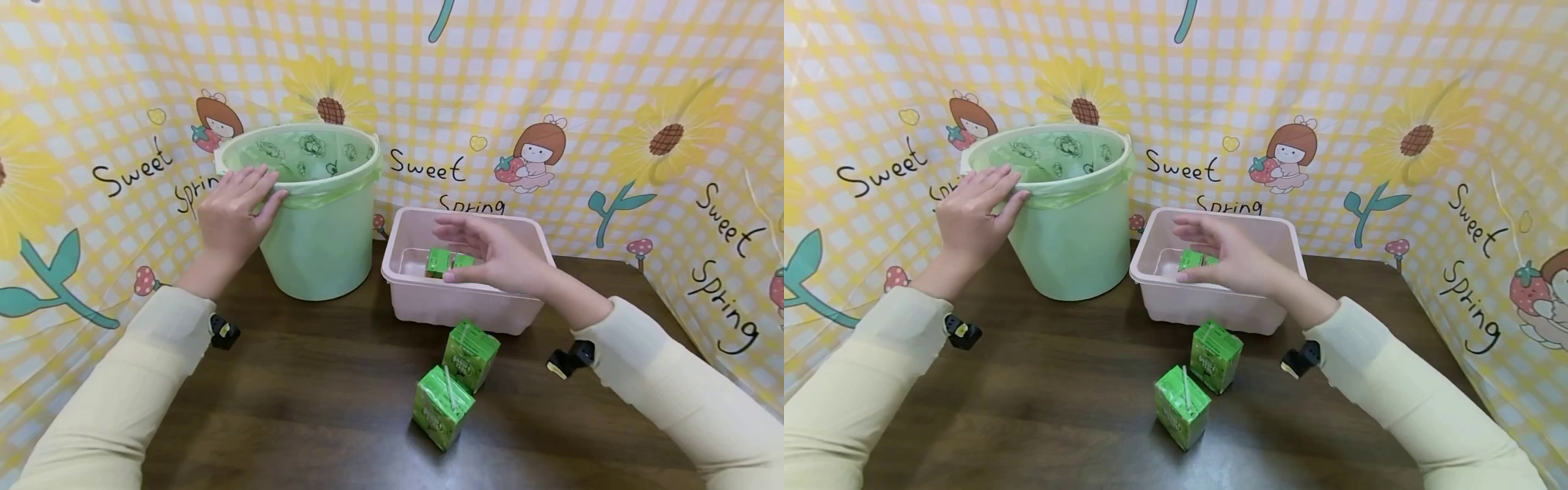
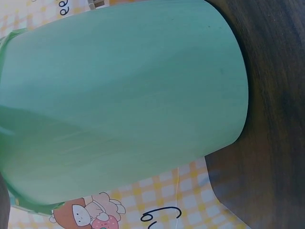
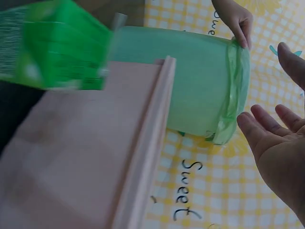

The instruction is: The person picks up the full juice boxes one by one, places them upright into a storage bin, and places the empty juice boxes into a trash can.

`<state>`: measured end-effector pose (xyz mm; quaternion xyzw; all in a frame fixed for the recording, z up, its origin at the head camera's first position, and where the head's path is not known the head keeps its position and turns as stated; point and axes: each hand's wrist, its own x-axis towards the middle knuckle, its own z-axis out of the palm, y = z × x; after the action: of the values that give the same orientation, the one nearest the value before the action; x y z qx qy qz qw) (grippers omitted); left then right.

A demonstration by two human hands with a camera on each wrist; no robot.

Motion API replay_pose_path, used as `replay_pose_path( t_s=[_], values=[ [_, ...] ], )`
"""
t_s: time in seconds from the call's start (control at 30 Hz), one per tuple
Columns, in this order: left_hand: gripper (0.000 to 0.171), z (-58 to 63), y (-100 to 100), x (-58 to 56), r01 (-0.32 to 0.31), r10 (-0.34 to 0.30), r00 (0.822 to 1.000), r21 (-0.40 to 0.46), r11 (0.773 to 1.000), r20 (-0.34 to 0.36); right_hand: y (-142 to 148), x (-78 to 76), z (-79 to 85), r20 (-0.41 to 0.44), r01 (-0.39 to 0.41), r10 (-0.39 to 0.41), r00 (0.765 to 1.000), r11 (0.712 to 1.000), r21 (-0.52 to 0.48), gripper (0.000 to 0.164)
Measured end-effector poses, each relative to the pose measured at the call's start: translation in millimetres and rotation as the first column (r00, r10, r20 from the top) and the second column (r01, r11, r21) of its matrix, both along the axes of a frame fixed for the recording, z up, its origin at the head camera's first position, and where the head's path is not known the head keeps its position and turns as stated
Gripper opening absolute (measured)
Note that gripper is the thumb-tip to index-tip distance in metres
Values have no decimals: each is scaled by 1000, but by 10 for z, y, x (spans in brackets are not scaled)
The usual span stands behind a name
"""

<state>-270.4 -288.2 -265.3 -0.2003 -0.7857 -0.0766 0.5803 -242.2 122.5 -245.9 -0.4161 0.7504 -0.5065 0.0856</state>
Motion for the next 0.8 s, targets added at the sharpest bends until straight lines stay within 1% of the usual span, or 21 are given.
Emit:
replay_pose_path(
  t_s=[0.1, 0.23, 0.4, 0.5, 0.63, 0.8],
  values=[
    [33, -3, 1, 0, 1, -1, 1000, 2, 1000, -5, 90, 64, -100, 12, -20, 21, 1000, 1000, -21, 71],
    [32, -3, 5, 8, 4, -4, 1000, 4, 1000, -13, 188, 129, -230, -1, -46, 46, 999, 999, -25, 70],
    [32, 4, 9, 13, 6, -6, 1000, 5, 1000, -15, 303, 160, -400, 13, -142, 142, 990, 990, -23, 69],
    [32, 5, 8, 12, 8, -8, 1000, 3, 1000, -15, 364, 170, -499, 33, -177, 176, 984, 984, 10, 66],
    [32, 1, 9, 14, 15, -15, 1000, 4, 1000, -16, 433, 183, -605, 52, -176, 172, 984, 981, 79, 66],
    [31, 5, 19, 18, 25, -24, 1000, 18, 1000, -18, 482, 172, -705, 35, -183, 180, 983, 976, 122, 71]
  ],
)
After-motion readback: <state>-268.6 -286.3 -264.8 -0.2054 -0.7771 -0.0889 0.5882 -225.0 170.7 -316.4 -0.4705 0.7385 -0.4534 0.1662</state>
